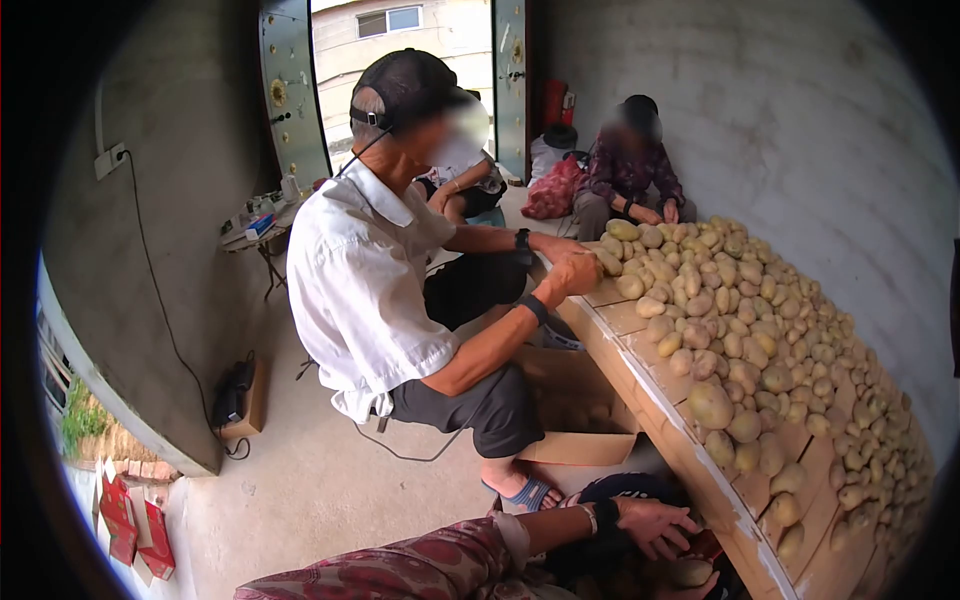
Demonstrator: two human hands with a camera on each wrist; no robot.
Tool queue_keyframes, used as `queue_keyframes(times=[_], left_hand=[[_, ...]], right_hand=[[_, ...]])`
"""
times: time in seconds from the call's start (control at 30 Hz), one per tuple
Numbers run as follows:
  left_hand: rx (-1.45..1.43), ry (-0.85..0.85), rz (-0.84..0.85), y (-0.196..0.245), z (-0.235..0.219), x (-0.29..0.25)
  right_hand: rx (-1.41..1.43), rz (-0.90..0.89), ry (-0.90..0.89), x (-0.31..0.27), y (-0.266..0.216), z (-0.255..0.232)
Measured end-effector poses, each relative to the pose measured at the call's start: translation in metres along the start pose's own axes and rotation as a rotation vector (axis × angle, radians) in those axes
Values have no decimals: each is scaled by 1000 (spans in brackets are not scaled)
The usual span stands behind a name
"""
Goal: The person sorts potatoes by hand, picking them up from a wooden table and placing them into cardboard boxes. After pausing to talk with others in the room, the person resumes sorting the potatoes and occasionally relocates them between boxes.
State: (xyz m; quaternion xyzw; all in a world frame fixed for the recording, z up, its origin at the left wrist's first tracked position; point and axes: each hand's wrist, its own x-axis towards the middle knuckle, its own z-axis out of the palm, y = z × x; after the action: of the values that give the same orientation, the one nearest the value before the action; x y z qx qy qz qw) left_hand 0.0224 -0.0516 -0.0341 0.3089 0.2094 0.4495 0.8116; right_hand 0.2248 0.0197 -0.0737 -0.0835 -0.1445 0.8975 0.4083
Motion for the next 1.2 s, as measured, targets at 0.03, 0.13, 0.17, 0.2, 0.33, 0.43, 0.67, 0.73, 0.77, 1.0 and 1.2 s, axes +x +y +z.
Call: queue_keyframes(times=[0.03, 0.13, 0.17, 0.2, 0.33, 0.43, 0.67, 0.73, 0.77, 1.0, 1.2], left_hand=[[0, -4, -3, 3, 1, -3], [-31, 55, -27, 1, 11, -4], [-52, 62, -32, 6, 16, -6], [-62, 68, -45, 9, 18, -3], [-75, 118, -74, 17, 17, -7], [-14, 79, -53, 17, 11, -8], [-44, 106, -14, 19, 13, -2], [-13, 116, -42, 27, 16, -9], [37, 117, -27, 29, 20, -12], [65, 45, 23, 31, 28, -9], [31, 129, 97, 25, 24, -6]], right_hand=[[-196, -185, 275, -3, -1, 27], [-208, -284, -3, 10, -4, 42], [-483, -365, 21, 9, 1, 68], [-599, -399, 56, 7, 7, 84], [-896, -445, -92, 3, 24, 106], [-801, -378, -27, 2, 20, 83], [-963, -468, 187, 2, -42, 21], [-1142, -698, 265, 16, -83, 29], [-1213, -795, 293, 27, -102, 30], [-1959, -646, 394, 131, -193, -26], [-1885, -655, 549, 116, -167, 1]])
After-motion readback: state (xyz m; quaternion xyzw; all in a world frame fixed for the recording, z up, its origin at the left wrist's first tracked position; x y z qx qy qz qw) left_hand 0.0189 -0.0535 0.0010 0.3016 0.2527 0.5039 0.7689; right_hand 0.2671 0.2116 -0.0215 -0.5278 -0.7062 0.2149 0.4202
